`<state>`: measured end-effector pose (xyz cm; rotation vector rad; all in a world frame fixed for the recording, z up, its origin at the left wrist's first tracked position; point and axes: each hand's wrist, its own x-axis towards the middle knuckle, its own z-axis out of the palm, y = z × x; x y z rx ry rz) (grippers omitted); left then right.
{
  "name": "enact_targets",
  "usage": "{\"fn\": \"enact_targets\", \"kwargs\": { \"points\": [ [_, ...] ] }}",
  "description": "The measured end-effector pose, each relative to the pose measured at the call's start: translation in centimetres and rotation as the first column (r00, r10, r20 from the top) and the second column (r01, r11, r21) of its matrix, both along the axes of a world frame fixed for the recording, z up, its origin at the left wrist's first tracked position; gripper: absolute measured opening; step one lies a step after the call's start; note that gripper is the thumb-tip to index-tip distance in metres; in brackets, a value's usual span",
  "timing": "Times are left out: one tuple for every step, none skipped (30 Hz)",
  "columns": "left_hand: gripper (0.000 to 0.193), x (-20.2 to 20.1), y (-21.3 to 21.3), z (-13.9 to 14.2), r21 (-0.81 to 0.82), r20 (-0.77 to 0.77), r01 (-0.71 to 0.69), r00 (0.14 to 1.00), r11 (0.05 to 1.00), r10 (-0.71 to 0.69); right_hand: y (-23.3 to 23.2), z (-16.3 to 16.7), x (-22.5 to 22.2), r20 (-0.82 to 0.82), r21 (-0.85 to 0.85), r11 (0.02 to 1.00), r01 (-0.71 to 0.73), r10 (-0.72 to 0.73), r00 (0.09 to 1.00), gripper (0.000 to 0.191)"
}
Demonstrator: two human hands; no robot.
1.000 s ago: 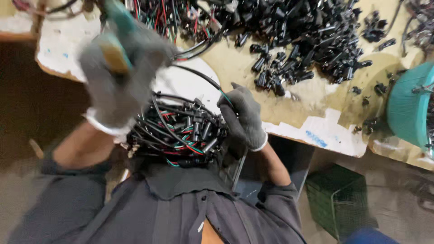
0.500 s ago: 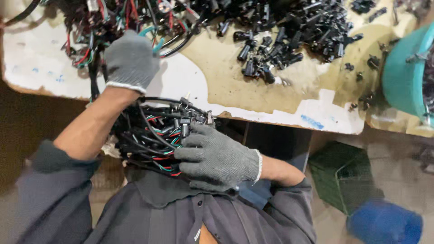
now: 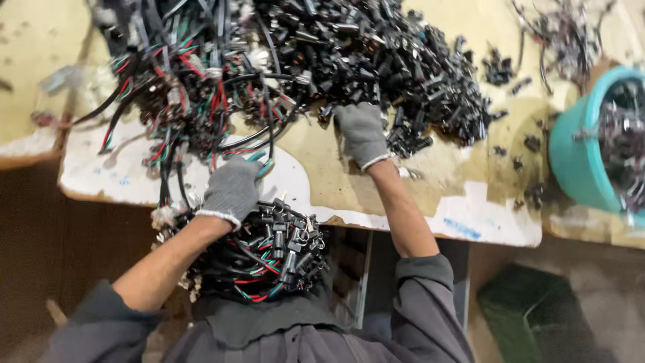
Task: The person sits at a workbench covered with piles of black wire connectors and cables, picks up wired connectors one at a time, and uses pliers to cut and trim the wires and connectors. Cut pieces are set aside on the bench and processed connectors are gathered into a growing pile.
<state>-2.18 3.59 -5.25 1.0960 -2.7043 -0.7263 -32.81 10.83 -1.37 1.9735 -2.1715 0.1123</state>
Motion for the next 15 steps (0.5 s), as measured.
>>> {"fn": "enact_targets", "kwargs": {
  "points": [
    [0.026, 0.1, -0.2, 0.4, 0.045, -0.017, 0.0, 1.0, 0.999, 0.0, -0.1, 0.3, 0.0, 0.092, -0.017, 1.0, 0.004, -0.002, 0.996, 0.021],
    [0.025, 0.4, -0.4, 0.8, 0.035, -0.005, -0.022, 1.0, 0.999, 0.022, 0.0, 0.8, 0.0, 0.187, -0.037, 0.999, 0.022, -0.015, 0.982, 0.024],
    [0.024, 0.4, -0.6, 0.8, 0.01, -0.002, -0.037, 0.999, 0.999, 0.037, 0.3, 1.2, 0.1, 0.261, -0.2, 0.978, 0.052, 0.002, 0.965, 0.028],
    [0.023, 0.5, -0.6, 0.9, -0.021, -0.008, -0.051, 0.999, 0.998, 0.05, 0.9, 1.6, 0.3, 0.323, -0.36, 0.929, 0.089, 0.035, 0.946, 0.033],
    [0.023, 0.4, -0.7, 1.0, -0.011, -0.011, -0.059, 0.998, 0.998, 0.059, 1.5, 2.0, 0.5, 0.378, -0.498, 0.857, 0.131, 0.079, 0.922, 0.037],
    [0.023, 0.3, -0.6, 1.1, 0.013, -0.006, -0.064, 0.998, 0.998, 0.064, 2.1, 2.3, 0.9, 0.51, -0.495, 0.831, 0.252, 0.043, 0.859, 0.035],
    [0.024, 0.2, -0.4, 1.0, 0.042, 0.007, -0.063, 0.998, 0.997, 0.063, 2.8, 2.4, 1.4, 0.637, -0.466, 0.8, 0.379, 0.006, 0.771, 0.034],
    [0.025, 0.0, -0.3, 1.0, 0.076, 0.029, -0.08, 0.997, 0.994, 0.078, 3.4, 2.4, 2.3, 0.75, -0.418, 0.757, 0.502, -0.025, 0.661, 0.032],
    [0.025, -0.1, -0.2, 1.0, 0.101, 0.049, -0.095, 0.995, 0.99, 0.091, 3.8, 2.4, 3.2, 0.79, -0.47, 0.73, 0.497, 0.096, 0.605, 0.025],
    [0.026, -0.2, -0.2, 1.1, 0.12, 0.067, -0.108, 0.993, 0.987, 0.101, 4.1, 2.4, 4.2, 0.81, -0.524, 0.692, 0.497, 0.223, 0.543, 0.018],
    [0.025, -0.3, -0.1, 1.4, 0.105, 0.049, -0.105, 0.994, 0.989, 0.1, 4.5, 2.3, 5.5, 0.808, -0.575, 0.645, 0.503, 0.349, 0.475, 0.011],
    [0.024, -0.3, -0.3, 2.0, 0.094, 0.032, -0.104, 0.994, 0.99, 0.101, 4.8, 2.2, 6.8, 0.845, -0.535, 0.662, 0.526, 0.409, 0.345, 0.009],
    [0.024, -0.3, -0.4, 2.8, 0.085, 0.014, -0.109, 0.994, 0.99, 0.108, 5.2, 2.2, 8.1, 0.863, -0.493, 0.685, 0.536, 0.46, 0.206, 0.007],
    [0.026, 0.0, -0.5, 3.9, 0.093, -0.076, -0.089, 0.992, 0.992, 0.097, 5.7, 2.4, 9.4, 0.832, -0.536, 0.72, 0.44, 0.363, 0.419, 0.013],
    [0.028, 0.3, -0.8, 5.2, 0.098, -0.167, -0.073, 0.982, 0.993, 0.088, 6.2, 2.6, 10.5, 0.742, -0.553, 0.762, 0.336, 0.268, 0.614, 0.019]
  ]
}}
